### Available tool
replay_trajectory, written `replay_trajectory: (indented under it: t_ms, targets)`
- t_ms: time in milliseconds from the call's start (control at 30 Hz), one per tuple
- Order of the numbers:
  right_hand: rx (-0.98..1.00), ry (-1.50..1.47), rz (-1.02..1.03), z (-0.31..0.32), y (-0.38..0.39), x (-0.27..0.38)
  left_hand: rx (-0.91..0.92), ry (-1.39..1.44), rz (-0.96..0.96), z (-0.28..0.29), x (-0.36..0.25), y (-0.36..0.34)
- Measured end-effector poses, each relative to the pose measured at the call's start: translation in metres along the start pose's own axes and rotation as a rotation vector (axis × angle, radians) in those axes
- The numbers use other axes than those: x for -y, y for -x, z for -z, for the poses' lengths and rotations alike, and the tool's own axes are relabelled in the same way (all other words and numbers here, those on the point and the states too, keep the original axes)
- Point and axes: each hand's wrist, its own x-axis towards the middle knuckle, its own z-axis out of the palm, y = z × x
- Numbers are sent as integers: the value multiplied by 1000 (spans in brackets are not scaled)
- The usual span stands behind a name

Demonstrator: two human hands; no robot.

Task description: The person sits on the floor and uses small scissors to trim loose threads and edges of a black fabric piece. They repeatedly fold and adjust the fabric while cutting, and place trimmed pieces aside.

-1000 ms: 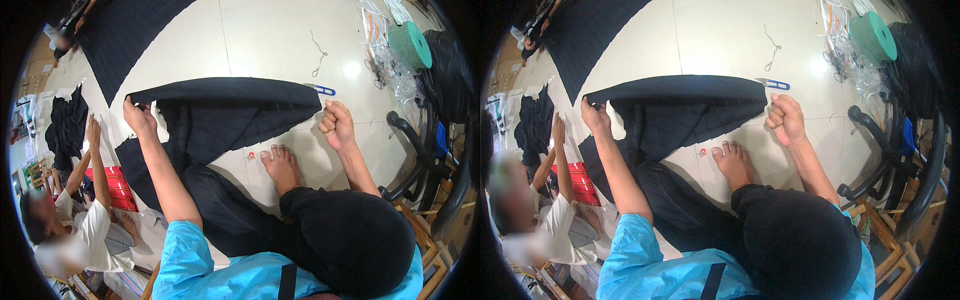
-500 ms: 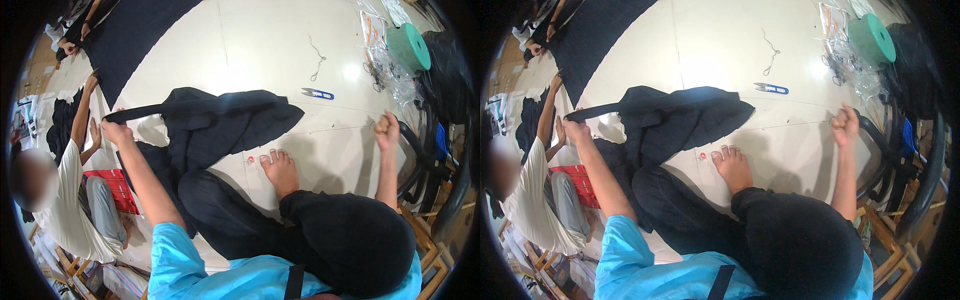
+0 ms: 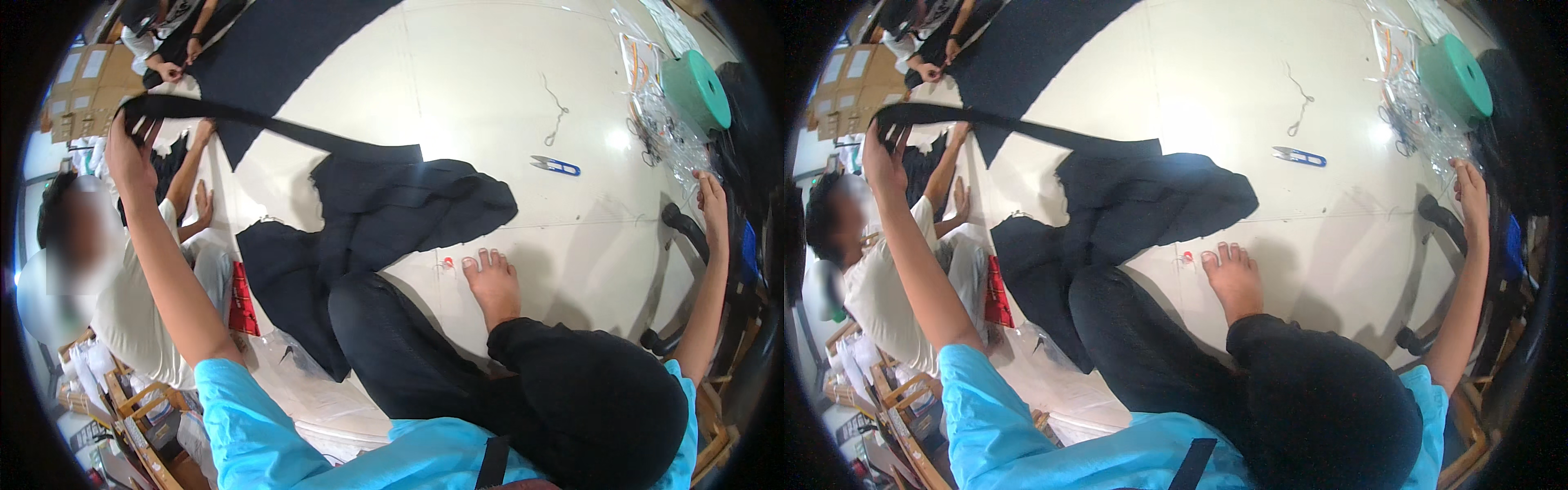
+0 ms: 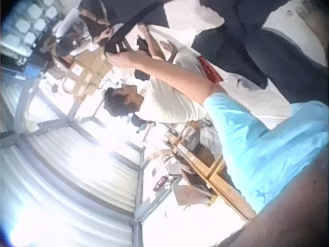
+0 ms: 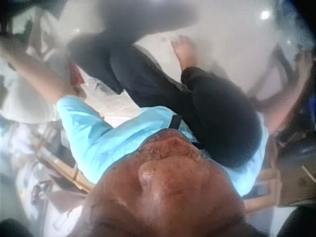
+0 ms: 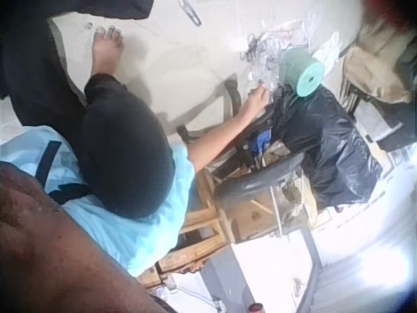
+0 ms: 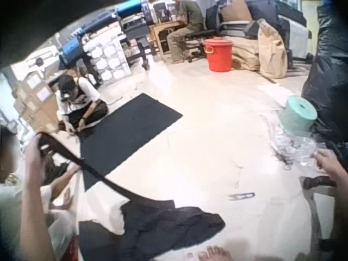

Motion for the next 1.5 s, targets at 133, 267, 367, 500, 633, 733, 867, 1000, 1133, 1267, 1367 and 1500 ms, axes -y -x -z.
replay_trajectory:
  t_ms: [133, 267, 367, 500, 633, 733, 867, 1000, 1133, 1267, 1367, 1500]
  targets:
    - [308, 100, -8, 3, -27, 1, 164, 75, -34, -23, -47, -52]
    - [374, 480, 294, -13, -23, 18, 165, 137, -74, -38, -90, -91]
    - [345, 483, 304, -15, -24, 13, 242, 114, -113, -41, -126, -104]
    - [295, 481, 301, -9, -25, 1, 147, 107, -185, -75, -170, -76]
    - [262, 473, 308, -10, -29, -6, 108, 35, -204, -77, -191, -90]
    - [275, 485, 357, -23, -31, 1, 42, 95, -148, -73, -201, -108]
    - [220, 452, 330, -17, -35, -9, 112, 103, -153, -61, -201, -122]
    - [195, 458, 331, -15, -36, -14, 0, 195, -78, -76, -206, -79]
    - [179, 448, 348, -24, -40, -14, 61, 359, -69, -62, -207, -96]
    - [159, 454, 347, -21, -38, -17, 46, 418, -73, -66, -204, -90]
    - [147, 447, 357, -26, -39, -16, 59, 273, -225, -46, -184, -124]
    - [126, 459, 351, -23, -36, -21, -52, 133, -183, -63, -165, -105]
